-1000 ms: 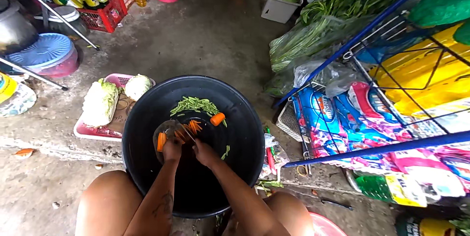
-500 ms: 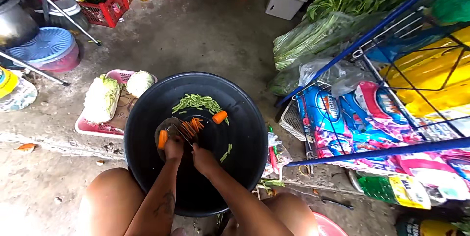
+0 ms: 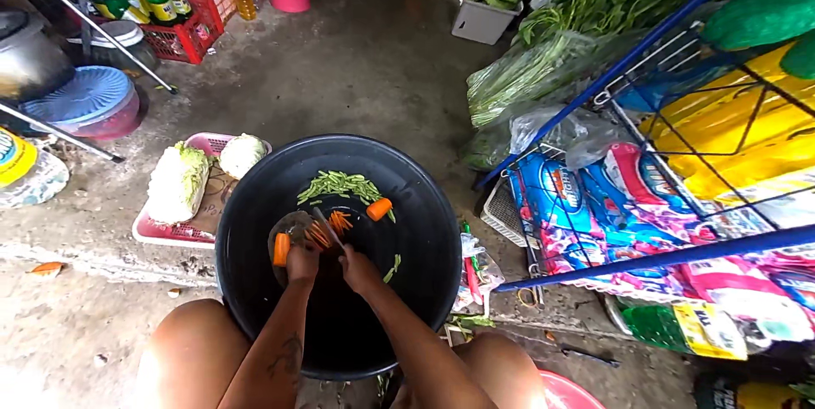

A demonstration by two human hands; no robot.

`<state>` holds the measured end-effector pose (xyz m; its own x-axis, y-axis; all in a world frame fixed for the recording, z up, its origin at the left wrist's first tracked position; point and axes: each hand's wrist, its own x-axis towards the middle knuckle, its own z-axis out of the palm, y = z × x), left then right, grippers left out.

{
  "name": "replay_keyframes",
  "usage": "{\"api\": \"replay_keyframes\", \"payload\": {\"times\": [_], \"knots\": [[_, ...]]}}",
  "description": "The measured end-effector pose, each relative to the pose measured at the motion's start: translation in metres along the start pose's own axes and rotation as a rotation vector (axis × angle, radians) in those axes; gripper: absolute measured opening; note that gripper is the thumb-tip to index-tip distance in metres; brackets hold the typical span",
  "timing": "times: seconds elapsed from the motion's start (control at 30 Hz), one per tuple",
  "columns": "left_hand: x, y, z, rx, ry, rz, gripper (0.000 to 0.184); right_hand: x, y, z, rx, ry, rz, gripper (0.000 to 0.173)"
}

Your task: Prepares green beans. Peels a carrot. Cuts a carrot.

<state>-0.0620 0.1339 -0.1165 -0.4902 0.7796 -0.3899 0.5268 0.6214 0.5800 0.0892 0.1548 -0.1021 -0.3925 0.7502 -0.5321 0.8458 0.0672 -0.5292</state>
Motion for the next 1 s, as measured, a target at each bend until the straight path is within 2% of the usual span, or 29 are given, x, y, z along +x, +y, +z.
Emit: {"api": "replay_keyframes", "payload": {"times": [0.1,0.2,0.27,0.33,0.4,0.53,0.67,0.8,0.93,1.0], "knots": [[0.002,-0.007,-0.003,-0.116,-0.005,0.003,0.028,-0.011,-0.003,-0.011,-0.080,0.050,0.025,0.044],[-0.001,-0.007,-0.021,-0.443,0.149,0.020,0.028,-0.020,-0.007,-0.009,-0.087,-0.080,-0.057,0.046],[-0.004,-0.006,-0.040,-0.361,0.273,0.044,0.028,-0.022,-0.010,0.001,-0.092,-0.151,-0.076,0.045],[-0.001,-0.013,-0.049,-0.207,0.310,0.020,0.029,-0.019,-0.011,0.006,-0.102,-0.171,-0.068,0.044],[0.001,-0.021,-0.052,-0.106,0.250,-0.060,0.037,-0.016,-0.006,0.003,-0.100,-0.125,-0.035,0.045],[0.002,-0.026,-0.047,-0.017,0.159,-0.150,0.063,-0.016,0.006,-0.023,-0.058,0.087,0.125,0.045],[0.002,-0.023,-0.043,0.041,0.136,-0.168,0.073,-0.021,0.010,-0.040,-0.062,0.165,0.150,0.045],[-0.001,-0.015,-0.041,0.054,0.082,-0.171,0.073,-0.021,0.012,-0.037,-0.064,0.113,0.147,0.045],[0.001,-0.018,-0.031,-0.182,-0.024,-0.098,0.052,-0.018,0.017,-0.039,0.015,0.134,0.278,0.045],[0.001,-0.016,-0.028,-0.243,-0.026,-0.090,0.049,-0.017,0.021,-0.043,0.076,0.148,0.342,0.045]]}}
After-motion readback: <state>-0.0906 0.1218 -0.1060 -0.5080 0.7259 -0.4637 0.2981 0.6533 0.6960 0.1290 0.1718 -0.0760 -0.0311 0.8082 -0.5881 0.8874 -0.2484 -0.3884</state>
